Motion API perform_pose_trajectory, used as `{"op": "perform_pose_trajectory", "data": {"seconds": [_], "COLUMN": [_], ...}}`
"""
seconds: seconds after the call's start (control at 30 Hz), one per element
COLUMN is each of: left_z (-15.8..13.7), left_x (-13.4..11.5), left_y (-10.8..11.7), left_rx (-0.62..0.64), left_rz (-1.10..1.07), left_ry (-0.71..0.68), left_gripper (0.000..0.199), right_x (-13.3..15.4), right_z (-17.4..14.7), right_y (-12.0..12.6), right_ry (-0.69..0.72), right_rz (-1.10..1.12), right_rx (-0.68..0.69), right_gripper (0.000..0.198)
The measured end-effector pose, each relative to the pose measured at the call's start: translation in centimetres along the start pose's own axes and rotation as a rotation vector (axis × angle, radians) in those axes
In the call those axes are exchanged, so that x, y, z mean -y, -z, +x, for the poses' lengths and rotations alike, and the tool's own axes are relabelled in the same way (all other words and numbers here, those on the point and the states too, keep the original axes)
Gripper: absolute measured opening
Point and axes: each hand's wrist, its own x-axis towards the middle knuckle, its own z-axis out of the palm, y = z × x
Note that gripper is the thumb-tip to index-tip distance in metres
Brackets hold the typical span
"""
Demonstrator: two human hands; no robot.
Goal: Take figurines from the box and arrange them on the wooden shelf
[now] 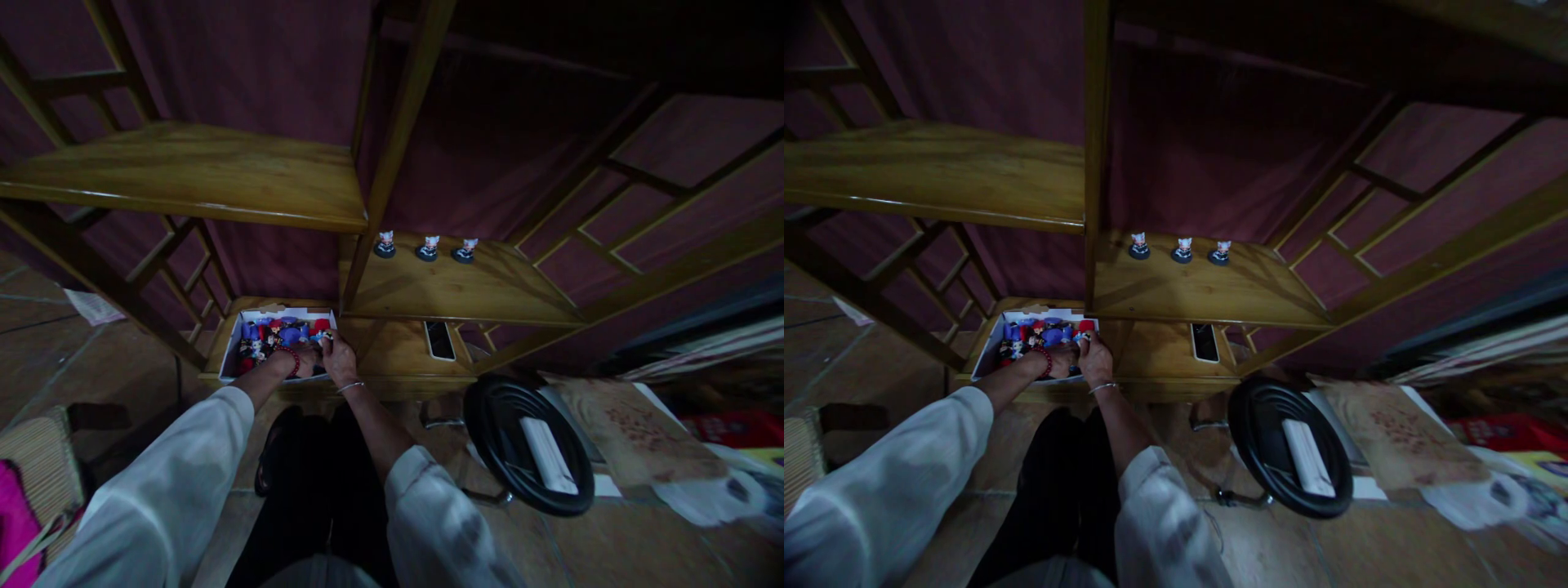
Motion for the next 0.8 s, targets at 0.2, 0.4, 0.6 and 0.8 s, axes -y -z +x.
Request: {"op": "perform_pose_trajectory", "data": {"seconds": [0.2, 0.4, 0.6, 0.8], "left_z": [-0.4, -2.2, -4.2, -5.1], "left_x": [0.8, 1.7, 3.7, 6.1], "left_y": [-0.2, -0.1, 0.3, 0.1], "left_rx": [-0.054, -0.159, -0.23, -0.267], "left_rz": [0.167, 0.32, 0.271, 0.163], "left_ry": [-0.119, -0.078, 0.018, 0.186], "left_gripper": [0.023, 0.022, 0.024, 0.041], "right_x": [-0.1, -0.1, -0.2, -0.3], "right_z": [0.0, -0.1, -0.1, -0.1], "right_y": [0.0, -0.1, -0.4, -0.6], "right_ry": [-0.006, 0.001, 0.0, 0.014], "right_rz": [0.009, -0.014, -0.035, -0.053], "right_rx": [0.002, -0.005, -0.023, -0.038], "right_gripper": [0.03, 0.033, 0.032, 0.031]}}
